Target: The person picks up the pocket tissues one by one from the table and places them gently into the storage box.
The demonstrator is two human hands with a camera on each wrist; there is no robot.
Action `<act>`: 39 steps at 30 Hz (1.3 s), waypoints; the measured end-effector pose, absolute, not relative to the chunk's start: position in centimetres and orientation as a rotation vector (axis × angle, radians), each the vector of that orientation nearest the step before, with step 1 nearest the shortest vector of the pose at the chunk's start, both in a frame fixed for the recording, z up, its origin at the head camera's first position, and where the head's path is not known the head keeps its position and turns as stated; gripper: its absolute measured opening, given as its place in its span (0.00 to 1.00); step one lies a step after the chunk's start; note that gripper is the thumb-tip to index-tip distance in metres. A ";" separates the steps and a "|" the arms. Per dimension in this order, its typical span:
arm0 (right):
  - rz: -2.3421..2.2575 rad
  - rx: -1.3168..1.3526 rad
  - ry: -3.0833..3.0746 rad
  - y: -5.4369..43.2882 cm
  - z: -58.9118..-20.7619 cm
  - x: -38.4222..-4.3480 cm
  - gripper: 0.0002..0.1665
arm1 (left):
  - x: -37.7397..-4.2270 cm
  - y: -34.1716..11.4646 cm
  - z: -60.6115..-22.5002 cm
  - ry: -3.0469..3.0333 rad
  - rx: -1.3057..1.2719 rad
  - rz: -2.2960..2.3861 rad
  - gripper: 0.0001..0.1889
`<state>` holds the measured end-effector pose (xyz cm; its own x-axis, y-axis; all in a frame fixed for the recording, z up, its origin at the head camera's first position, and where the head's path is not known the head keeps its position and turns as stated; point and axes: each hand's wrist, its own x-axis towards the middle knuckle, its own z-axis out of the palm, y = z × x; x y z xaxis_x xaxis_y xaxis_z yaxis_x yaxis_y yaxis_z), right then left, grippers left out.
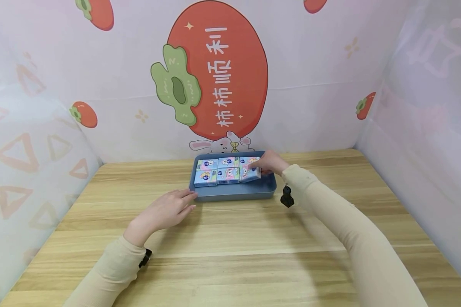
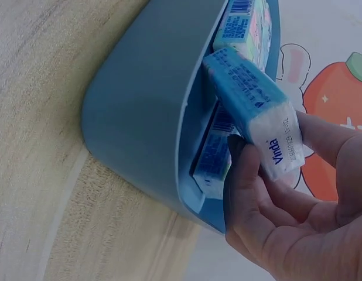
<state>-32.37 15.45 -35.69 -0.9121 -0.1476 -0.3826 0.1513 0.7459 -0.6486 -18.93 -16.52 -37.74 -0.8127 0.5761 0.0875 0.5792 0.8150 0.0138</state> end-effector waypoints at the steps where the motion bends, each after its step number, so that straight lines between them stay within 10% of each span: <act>1: -0.993 0.007 2.533 15.5 -35.7 -32.4 0.25 | -19.0 -16.5 -37.8 -2.915 -0.931 -0.059 0.21; 18: -1.103 0.032 2.446 15.9 -36.1 -32.4 0.42 | -19.2 -16.5 -38.1 -2.912 -0.927 -0.055 0.21; 39: -1.000 -0.001 2.590 16.3 -36.7 -32.0 0.21 | -19.1 -16.4 -38.0 -2.925 -0.924 -0.044 0.22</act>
